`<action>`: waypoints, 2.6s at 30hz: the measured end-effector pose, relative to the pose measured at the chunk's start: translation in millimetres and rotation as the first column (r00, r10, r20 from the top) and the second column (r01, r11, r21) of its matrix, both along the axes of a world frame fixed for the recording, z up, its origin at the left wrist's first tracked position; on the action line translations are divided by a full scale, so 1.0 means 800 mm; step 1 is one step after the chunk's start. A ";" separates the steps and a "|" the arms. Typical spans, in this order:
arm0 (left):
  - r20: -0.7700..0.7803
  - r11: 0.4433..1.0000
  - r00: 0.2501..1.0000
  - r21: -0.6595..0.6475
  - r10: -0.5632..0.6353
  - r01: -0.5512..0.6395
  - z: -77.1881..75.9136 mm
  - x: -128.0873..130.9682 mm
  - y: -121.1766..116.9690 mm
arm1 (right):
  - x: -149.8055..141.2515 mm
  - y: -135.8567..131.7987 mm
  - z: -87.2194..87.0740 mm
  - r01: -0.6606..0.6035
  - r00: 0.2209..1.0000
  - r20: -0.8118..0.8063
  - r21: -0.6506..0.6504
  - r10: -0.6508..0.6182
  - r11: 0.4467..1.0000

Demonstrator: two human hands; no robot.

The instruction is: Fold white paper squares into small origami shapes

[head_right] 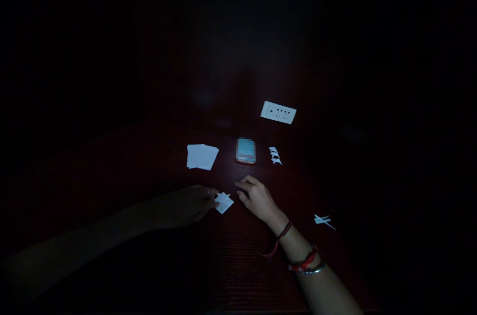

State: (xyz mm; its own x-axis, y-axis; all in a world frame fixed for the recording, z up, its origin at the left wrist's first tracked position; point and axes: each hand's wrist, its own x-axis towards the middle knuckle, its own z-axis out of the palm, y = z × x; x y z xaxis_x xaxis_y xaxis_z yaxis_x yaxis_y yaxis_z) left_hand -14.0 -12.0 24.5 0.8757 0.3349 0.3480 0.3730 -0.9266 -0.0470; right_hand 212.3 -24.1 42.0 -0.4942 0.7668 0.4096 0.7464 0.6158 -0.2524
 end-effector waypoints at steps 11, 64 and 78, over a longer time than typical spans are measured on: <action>-0.013 0.993 0.993 -0.018 0.115 -0.115 0.018 0.008 -0.011 | -0.007 -0.005 0.005 -0.234 0.972 -0.027 -0.079 0.232 0.969; 0.088 0.998 0.996 -0.066 0.007 -0.001 -0.001 0.011 -0.001 | -0.031 -0.012 0.000 -0.029 0.979 -0.201 -0.176 -0.007 0.984; -0.005 0.995 0.999 -0.086 0.046 -0.046 0.012 0.011 -0.005 | -0.026 -0.013 -0.001 -0.100 0.990 -0.124 -0.214 0.074 0.972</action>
State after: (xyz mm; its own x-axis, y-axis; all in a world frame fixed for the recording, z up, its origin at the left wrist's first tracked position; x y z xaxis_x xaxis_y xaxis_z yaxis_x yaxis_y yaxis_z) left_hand -5.6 -15.8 33.9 0.8597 0.4033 0.3136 0.4152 -0.9092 0.0312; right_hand 191.6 -34.8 41.3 -0.5226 0.8002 0.2943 0.6508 0.5974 -0.4686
